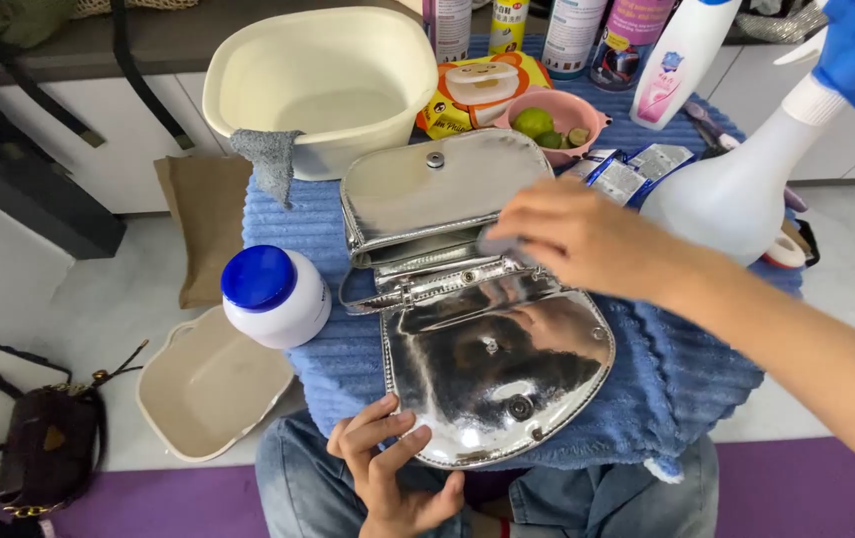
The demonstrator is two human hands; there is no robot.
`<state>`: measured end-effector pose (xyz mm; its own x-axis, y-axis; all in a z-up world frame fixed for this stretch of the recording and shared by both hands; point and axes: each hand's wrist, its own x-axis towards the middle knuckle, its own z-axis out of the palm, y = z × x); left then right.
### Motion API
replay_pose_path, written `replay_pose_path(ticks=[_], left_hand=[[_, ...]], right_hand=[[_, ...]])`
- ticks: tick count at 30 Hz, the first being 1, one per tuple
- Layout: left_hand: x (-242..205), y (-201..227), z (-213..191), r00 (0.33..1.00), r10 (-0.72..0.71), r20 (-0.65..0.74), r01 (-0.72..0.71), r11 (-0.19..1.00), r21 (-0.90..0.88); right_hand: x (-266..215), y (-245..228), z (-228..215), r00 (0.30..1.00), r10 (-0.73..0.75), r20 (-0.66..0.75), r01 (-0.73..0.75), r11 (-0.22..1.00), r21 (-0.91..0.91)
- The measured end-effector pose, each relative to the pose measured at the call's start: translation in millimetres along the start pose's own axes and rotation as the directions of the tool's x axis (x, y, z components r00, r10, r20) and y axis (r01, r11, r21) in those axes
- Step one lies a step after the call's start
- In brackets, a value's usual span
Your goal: A person is cleaning a silver metallic purse by wiping it thoroughly with a small cloth.
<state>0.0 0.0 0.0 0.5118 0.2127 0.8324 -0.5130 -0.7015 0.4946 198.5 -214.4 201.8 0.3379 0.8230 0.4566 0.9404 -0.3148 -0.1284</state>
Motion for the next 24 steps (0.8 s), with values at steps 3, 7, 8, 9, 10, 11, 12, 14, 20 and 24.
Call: replay_pose_path(ticks=[3, 7, 8, 9, 10, 11, 12, 14, 20, 24], left_hand=[[-4.0, 1.0, -4.6, 0.997, -0.056, 0.059, 0.056, 0.998, 0.005], [-4.0, 0.9, -5.2, 0.995, -0.064, 0.073, 0.065, 0.998, -0.010], [-5.0, -0.2, -4.4, 0.997, -0.051, 0.066, 0.051, 0.999, -0.009], [-4.9, -2.2, -3.5, 0.998, -0.035, 0.056, 0.035, 0.999, -0.007], [-3.6, -1.5, -4.4, 0.998, -0.035, 0.058, 0.035, 0.999, -0.008], [-2.3, -0.9, -5.3, 0.998, -0.030, 0.063, 0.031, 0.999, -0.012], [-1.1, -0.3, -6.3, 0.997, -0.026, 0.067, 0.027, 0.999, -0.017], [-0.1, 0.3, -7.6, 0.997, -0.029, 0.070, 0.031, 0.999, -0.024], [0.1, 0.5, -7.2, 0.998, -0.036, 0.057, 0.040, 0.998, -0.056], [-1.2, 0.9, -4.1, 0.999, -0.035, 0.031, 0.037, 0.998, -0.050]], right_hand=[[-20.4, 8.9, 24.2, 0.998, 0.062, 0.002, -0.062, 0.998, 0.019], [-25.5, 9.2, 16.0, 0.997, 0.074, 0.034, -0.073, 0.997, -0.034], [-27.4, 11.0, 17.0, 0.997, 0.062, 0.040, -0.058, 0.995, -0.087], [-27.8, 13.3, 17.8, 0.998, 0.046, 0.043, -0.040, 0.989, -0.141], [-30.5, 14.7, 18.6, 0.998, 0.049, 0.043, -0.042, 0.989, -0.141], [-32.1, 16.3, 19.3, 0.996, 0.076, 0.044, -0.068, 0.984, -0.165], [-33.6, 17.6, 20.1, 0.994, 0.103, 0.045, -0.093, 0.978, -0.189], [-39.1, 20.1, 18.0, 0.992, 0.112, 0.059, -0.096, 0.968, -0.234], [-55.0, 22.6, -5.2, 0.963, 0.195, 0.188, -0.091, 0.887, -0.452], [-37.8, -16.1, -29.0, 0.989, 0.132, -0.059, -0.145, 0.922, -0.360]])
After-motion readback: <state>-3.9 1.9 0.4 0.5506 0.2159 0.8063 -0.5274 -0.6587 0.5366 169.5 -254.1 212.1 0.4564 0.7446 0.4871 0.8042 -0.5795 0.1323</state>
